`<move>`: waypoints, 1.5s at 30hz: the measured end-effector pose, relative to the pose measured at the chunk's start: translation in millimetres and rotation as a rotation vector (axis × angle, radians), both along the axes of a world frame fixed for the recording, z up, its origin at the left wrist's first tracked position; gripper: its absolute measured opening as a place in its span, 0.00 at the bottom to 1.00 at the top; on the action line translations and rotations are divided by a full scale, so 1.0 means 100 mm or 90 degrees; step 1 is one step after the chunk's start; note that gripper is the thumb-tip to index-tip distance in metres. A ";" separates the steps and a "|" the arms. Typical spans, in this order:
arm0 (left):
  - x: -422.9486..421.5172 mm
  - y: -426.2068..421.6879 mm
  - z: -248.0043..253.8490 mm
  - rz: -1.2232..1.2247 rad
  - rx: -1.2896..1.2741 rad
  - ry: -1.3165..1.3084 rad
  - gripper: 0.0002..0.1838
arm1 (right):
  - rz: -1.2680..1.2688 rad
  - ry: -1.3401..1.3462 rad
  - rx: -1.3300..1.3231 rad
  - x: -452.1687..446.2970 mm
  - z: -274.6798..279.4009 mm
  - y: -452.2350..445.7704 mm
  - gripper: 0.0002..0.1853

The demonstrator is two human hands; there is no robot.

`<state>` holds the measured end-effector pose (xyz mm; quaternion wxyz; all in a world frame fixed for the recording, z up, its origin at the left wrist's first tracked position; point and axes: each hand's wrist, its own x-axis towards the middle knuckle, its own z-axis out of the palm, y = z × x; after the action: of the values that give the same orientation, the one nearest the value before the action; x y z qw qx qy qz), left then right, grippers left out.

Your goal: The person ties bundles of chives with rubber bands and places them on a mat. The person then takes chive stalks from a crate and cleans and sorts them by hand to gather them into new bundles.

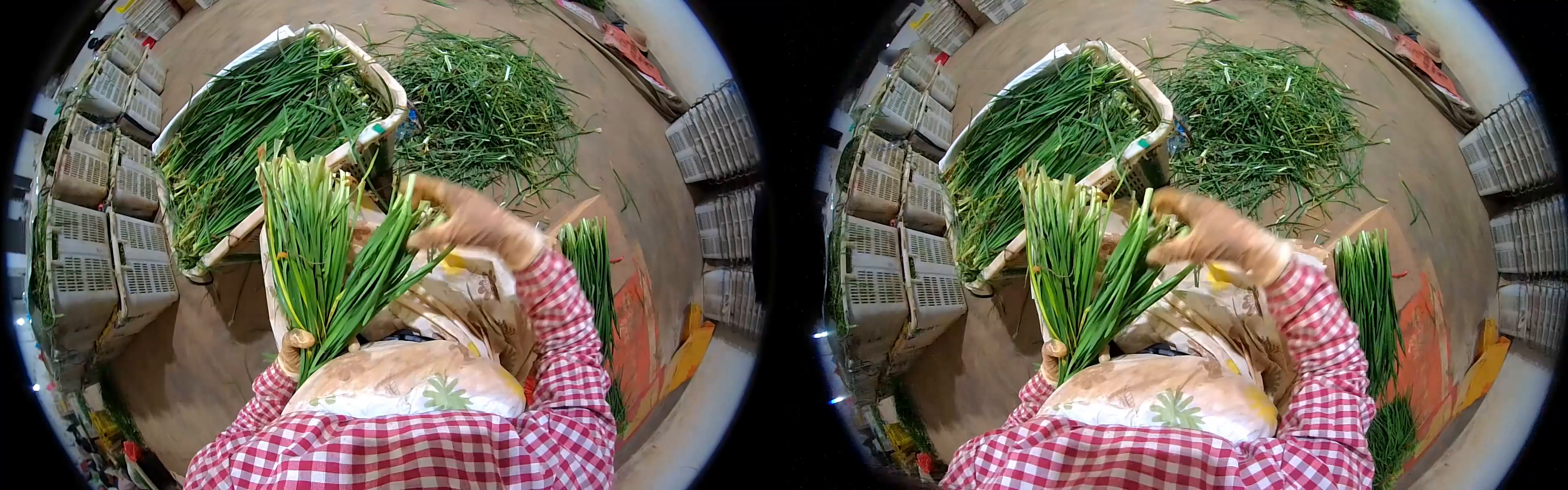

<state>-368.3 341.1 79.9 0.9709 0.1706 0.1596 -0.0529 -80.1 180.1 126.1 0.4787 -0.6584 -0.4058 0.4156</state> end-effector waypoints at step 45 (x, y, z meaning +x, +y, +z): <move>-0.36 0.23 -0.31 -0.057 0.118 -0.021 0.42 | 0.009 -0.583 0.005 0.24 0.15 0.17 0.15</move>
<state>-404.4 364.0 49.1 0.9501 0.2676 0.1396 -0.0785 -56.0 196.9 141.3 0.2500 -0.7696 -0.5816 0.0834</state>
